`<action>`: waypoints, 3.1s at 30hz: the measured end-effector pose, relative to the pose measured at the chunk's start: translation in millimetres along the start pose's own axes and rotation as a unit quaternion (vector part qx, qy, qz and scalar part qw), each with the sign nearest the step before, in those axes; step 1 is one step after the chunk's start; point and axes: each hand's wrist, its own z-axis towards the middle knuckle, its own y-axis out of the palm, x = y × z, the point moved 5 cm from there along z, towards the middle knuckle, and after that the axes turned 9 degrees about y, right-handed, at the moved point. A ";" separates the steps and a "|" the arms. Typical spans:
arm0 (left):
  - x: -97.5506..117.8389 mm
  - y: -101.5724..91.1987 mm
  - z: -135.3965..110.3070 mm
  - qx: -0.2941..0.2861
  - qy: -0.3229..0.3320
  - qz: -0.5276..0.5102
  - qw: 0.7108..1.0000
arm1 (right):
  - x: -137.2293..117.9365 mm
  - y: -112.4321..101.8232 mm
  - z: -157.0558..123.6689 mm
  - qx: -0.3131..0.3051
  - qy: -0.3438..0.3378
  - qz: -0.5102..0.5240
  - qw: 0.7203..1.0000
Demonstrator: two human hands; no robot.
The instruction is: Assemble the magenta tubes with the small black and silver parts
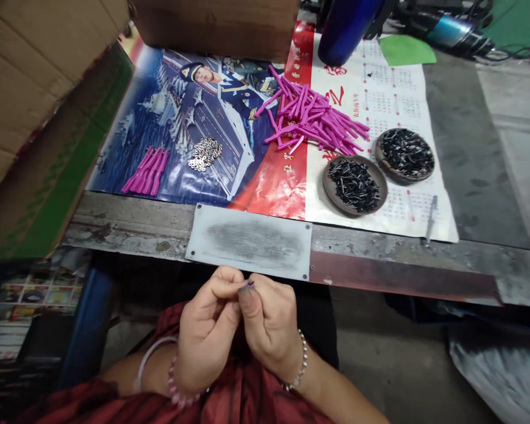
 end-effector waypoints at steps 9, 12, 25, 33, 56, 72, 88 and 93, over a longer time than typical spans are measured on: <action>0.6 -4.6 -1.7 -0.006 -0.009 -0.023 1.000 | 6.4 2.8 5.4 -0.015 0.026 0.031 0.999; 1.0 -6.9 -1.9 0.003 -0.009 -0.023 1.000 | 9.9 7.2 7.6 -0.081 0.060 0.078 0.992; 1.6 -9.6 -1.3 0.006 0.014 -0.002 1.000 | 9.8 -0.7 12.8 -0.011 0.052 0.188 0.981; 2.8 -11.0 -4.2 0.011 -0.018 -0.012 1.000 | 1.6 -29.9 23.8 0.178 0.055 0.170 0.968; -1.5 -16.8 -3.4 0.061 -0.002 0.014 0.998 | -12.6 -3.6 9.5 0.057 -0.093 -0.050 0.993; 5.2 -15.3 -5.7 0.021 0.029 0.055 0.998 | -2.4 -2.4 7.0 -0.068 -0.004 0.150 0.986; 3.6 -16.9 -5.3 0.023 0.030 0.039 0.999 | 0.5 2.1 2.2 -0.026 -0.012 0.134 0.991; 1.0 -18.0 -3.6 0.031 0.021 0.017 0.999 | 0.5 12.6 -1.6 -0.013 0.011 0.120 0.993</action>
